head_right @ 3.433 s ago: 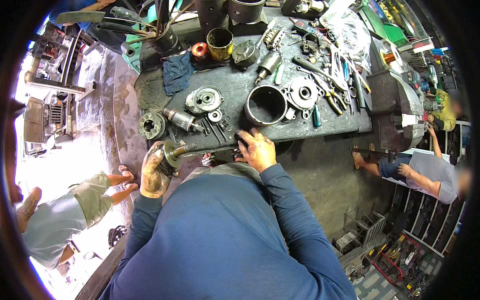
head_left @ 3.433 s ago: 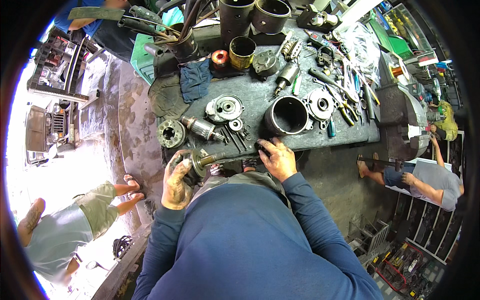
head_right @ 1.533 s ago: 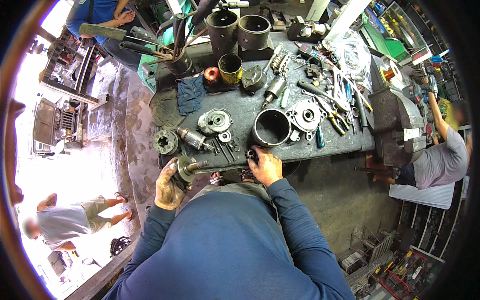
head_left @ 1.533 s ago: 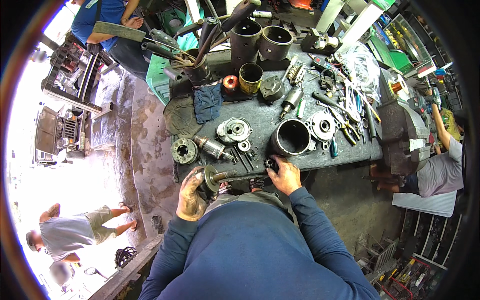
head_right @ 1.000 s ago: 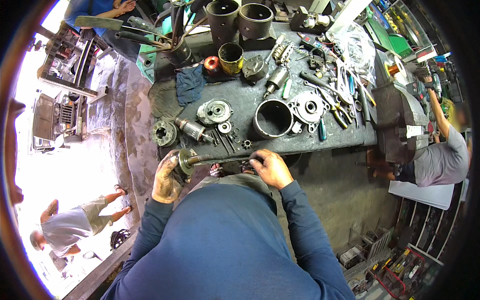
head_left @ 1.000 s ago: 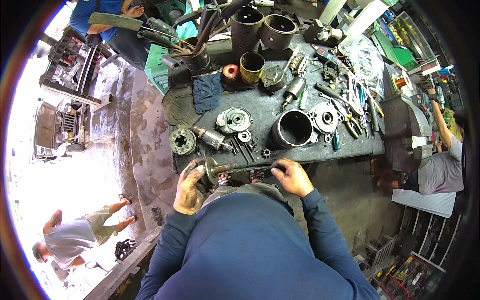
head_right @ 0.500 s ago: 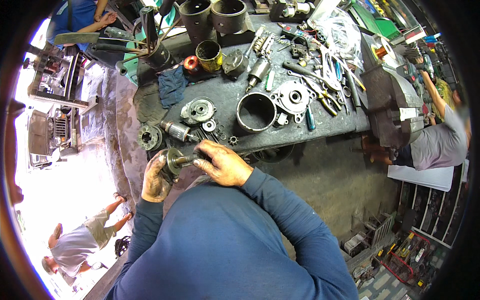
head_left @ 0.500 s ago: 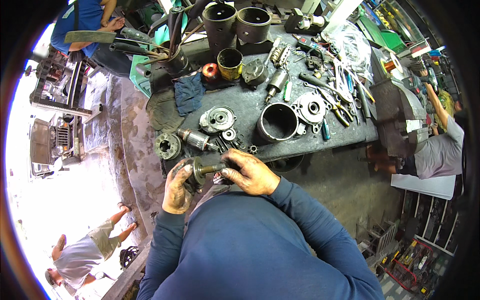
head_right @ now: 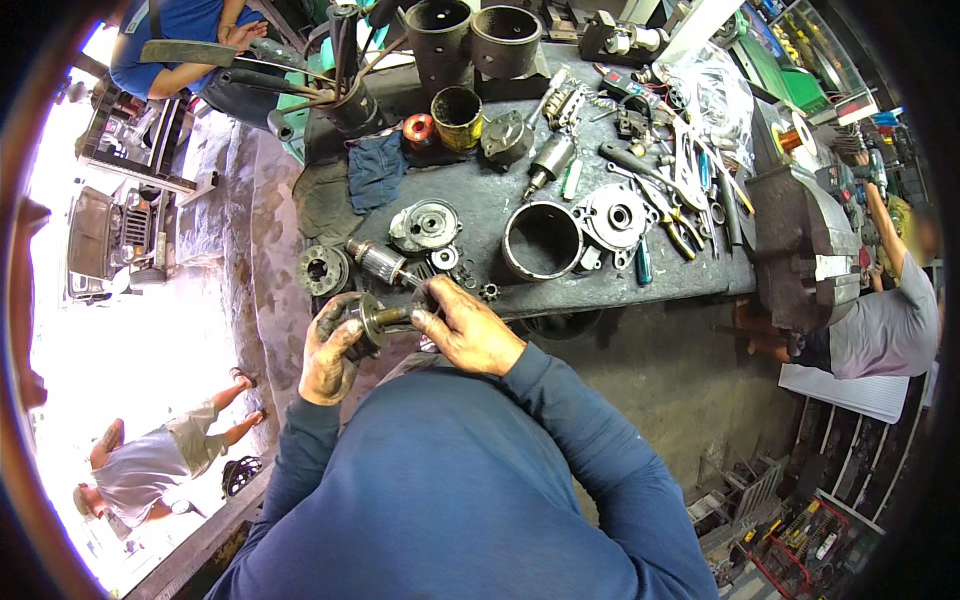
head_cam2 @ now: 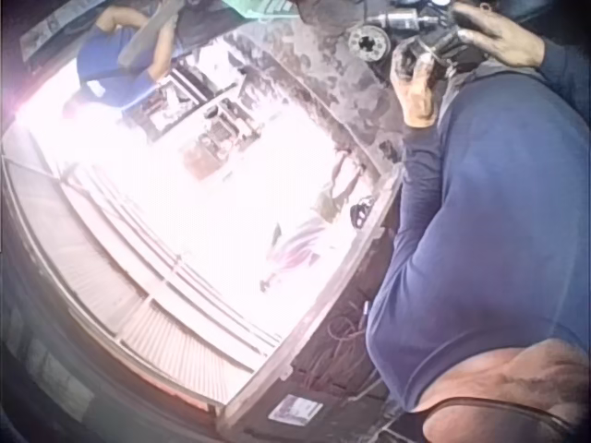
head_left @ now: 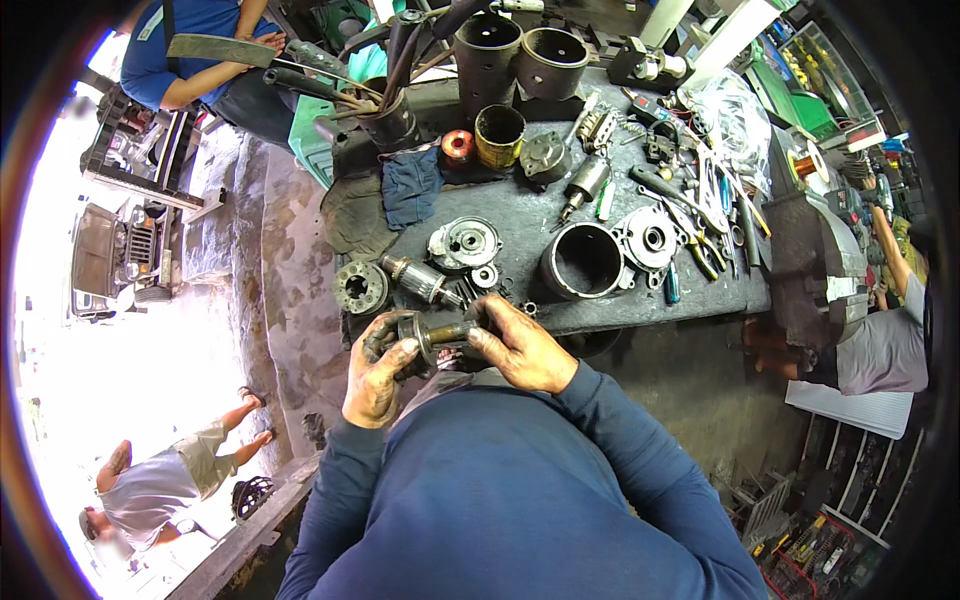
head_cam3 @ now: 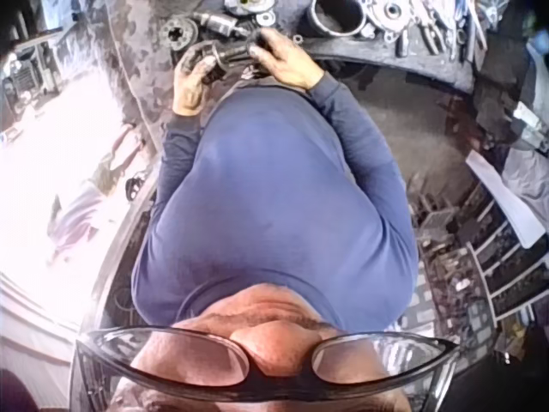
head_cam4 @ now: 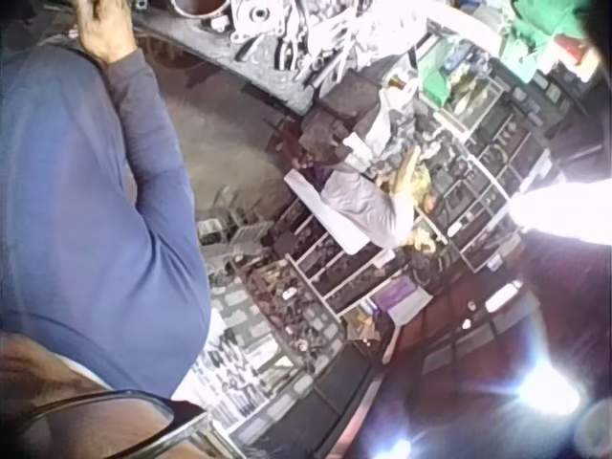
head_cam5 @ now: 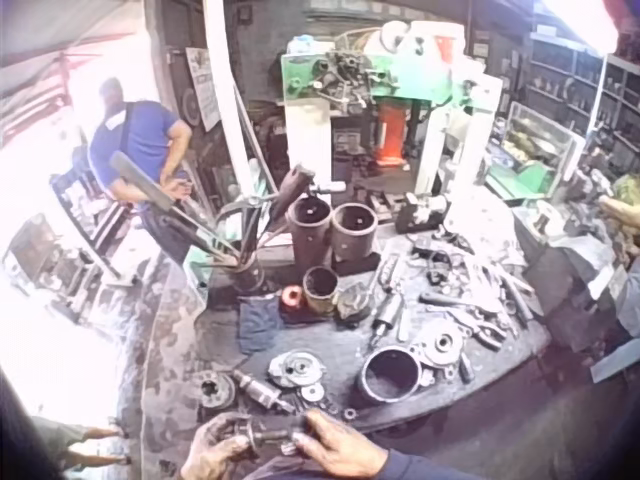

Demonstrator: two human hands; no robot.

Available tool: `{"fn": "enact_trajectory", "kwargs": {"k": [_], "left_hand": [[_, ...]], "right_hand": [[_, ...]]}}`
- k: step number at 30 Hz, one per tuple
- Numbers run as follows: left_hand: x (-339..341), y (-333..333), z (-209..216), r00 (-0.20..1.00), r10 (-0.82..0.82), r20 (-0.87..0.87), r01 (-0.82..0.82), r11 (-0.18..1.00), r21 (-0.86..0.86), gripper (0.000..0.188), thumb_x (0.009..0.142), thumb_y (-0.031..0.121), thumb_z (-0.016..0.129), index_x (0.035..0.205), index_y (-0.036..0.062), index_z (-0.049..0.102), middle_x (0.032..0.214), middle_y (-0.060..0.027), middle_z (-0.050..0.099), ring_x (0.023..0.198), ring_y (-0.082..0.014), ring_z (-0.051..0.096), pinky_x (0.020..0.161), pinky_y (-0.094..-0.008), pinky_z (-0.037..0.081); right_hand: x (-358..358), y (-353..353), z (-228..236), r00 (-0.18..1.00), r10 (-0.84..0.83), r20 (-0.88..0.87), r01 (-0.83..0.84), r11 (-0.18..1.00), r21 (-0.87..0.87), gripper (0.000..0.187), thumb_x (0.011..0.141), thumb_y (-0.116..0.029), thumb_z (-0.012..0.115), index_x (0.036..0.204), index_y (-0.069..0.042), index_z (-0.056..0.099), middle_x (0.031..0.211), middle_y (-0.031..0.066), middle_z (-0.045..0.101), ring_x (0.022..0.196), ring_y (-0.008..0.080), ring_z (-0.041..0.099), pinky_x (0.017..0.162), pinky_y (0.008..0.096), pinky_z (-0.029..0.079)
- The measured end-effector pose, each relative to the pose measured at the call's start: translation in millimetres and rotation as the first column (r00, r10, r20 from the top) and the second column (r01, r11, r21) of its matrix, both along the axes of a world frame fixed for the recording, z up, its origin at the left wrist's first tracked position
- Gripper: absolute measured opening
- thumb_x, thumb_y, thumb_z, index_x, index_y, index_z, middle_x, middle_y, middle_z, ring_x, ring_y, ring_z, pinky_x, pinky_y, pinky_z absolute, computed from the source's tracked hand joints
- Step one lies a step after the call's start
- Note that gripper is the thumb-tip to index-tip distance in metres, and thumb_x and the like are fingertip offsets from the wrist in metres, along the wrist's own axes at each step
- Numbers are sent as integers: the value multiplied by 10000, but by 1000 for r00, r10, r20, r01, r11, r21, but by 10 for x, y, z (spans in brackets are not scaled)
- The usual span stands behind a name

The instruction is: The person assembles small mechanical components on a cluttered workbench. They pick up a cylindrical part, insert a smaller piece, and fit it into a larger housing, then handle additional small parts and tools while two bystanders observe.

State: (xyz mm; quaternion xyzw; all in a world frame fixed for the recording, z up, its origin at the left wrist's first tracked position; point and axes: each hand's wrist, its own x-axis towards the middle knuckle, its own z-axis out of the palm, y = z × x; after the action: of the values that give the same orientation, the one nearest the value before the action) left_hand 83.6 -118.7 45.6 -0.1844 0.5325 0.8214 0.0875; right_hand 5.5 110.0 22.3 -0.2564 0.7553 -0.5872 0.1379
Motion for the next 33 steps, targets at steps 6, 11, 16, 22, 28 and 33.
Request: {"fn": "enact_trajectory", "kwargs": {"k": [6,11,16,22,28,33], "left_hand": [[-43,30,51,994,-72,-84,70,997,-26,573,874,158,797,1365,-20,565,1203,-91,672,1040,-164,666,867,-304,575],[-88,80,32,993,-94,-67,89,993,-75,562,888,186,795,1365,-9,570,1206,-98,670,1025,-172,676,855,-304,581],[-124,40,10,995,-87,-39,86,996,-17,534,901,197,780,1347,-13,576,1186,-101,686,966,-176,696,812,-301,593],[-172,98,29,972,-217,-94,205,971,-120,558,855,120,844,1341,10,593,1199,-68,668,1115,-146,626,984,-319,520],[-204,247,-47,971,-221,-88,207,968,-140,560,865,126,836,1352,8,585,1126,-55,674,1021,-132,637,916,-293,534],[-205,178,-132,997,-55,-50,56,998,29,584,891,218,778,1380,-9,553,1184,-137,707,940,-196,719,749,-306,619]], "right_hand": [[-37,109,35,952,116,283,-122,992,4,321,1074,-262,571,1001,46,624,857,170,640,722,295,632,708,421,504],[-39,111,2,898,43,438,-78,995,61,319,1090,-273,558,1036,34,626,856,158,645,730,289,635,705,427,501],[32,140,14,1000,18,6,-19,999,41,228,1067,-201,597,1131,17,577,976,156,597,871,265,600,796,407,498],[44,249,-25,955,-33,295,40,999,-18,299,1082,-235,554,979,39,612,742,120,574,668,240,550,668,395,468],[133,475,-213,784,-114,610,132,991,17,564,1137,-435,448,886,39,624,701,20,579,661,140,498,645,355,456],[321,1352,-557,945,-257,202,119,846,519,490,1054,-474,569,983,-6,692,903,187,718,874,332,707,820,431,539]]}}
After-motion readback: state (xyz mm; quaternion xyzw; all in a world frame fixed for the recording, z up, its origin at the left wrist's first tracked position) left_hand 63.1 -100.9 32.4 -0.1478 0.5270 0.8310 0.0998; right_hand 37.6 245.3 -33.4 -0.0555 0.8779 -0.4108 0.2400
